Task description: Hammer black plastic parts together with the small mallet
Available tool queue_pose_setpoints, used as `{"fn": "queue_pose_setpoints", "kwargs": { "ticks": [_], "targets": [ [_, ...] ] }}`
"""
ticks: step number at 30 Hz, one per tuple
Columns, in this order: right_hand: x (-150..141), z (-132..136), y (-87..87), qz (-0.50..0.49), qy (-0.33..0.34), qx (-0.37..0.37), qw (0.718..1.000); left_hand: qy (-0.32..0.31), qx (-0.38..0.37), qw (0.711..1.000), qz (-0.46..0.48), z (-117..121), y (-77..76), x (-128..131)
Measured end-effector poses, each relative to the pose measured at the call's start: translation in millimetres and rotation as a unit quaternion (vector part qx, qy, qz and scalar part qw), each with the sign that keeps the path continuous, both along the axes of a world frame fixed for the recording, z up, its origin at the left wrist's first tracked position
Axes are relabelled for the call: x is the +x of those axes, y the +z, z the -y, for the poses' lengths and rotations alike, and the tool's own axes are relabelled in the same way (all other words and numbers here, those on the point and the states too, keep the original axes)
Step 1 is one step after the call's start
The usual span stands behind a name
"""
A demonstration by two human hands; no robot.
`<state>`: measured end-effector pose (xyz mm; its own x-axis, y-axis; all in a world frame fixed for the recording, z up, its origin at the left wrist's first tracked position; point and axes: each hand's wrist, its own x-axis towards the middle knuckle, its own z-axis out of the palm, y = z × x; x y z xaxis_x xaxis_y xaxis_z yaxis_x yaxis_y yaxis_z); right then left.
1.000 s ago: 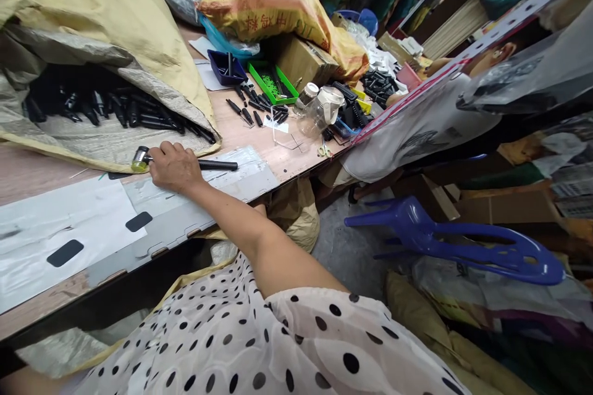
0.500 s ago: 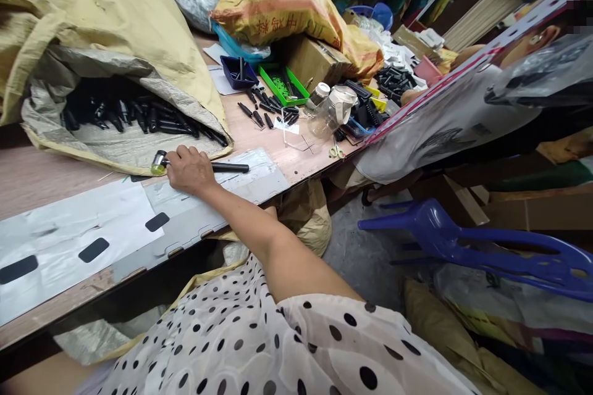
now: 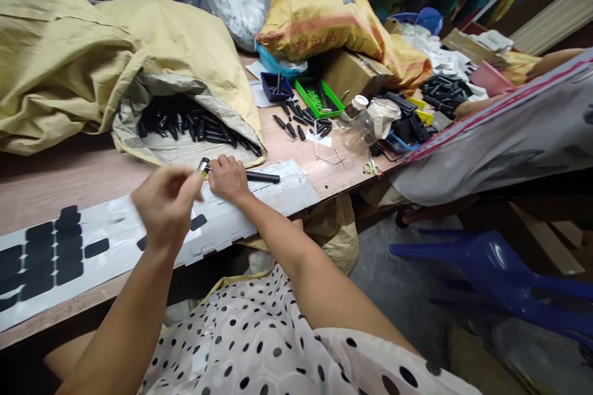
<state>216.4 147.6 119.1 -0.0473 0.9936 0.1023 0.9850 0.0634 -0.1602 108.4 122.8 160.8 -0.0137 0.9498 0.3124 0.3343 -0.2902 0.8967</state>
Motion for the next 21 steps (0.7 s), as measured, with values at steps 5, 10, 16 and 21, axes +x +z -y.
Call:
{"fn": "queue_pose_setpoints", "kwargs": {
  "ticks": [5,10,16,21],
  "targets": [
    [2,-1,-5.5,-0.005,0.01,0.008,1.0,0.115,-0.108,0.978,-0.14,-100,-10.4,11],
    [3,-2,-10.7,0.004,0.015,0.02,1.0,0.121,-0.176,0.951,-0.224,-149,-27.0,28],
    [3,-1,-9.3,0.004,0.014,0.007,1.0,0.103,-0.184,0.946,-0.248,-151,-21.1,27],
    [2,0,-6.6,-0.012,0.004,0.002,1.0,0.079,-0.102,0.978,-0.161,-88,-17.9,-17]
  ]
}}
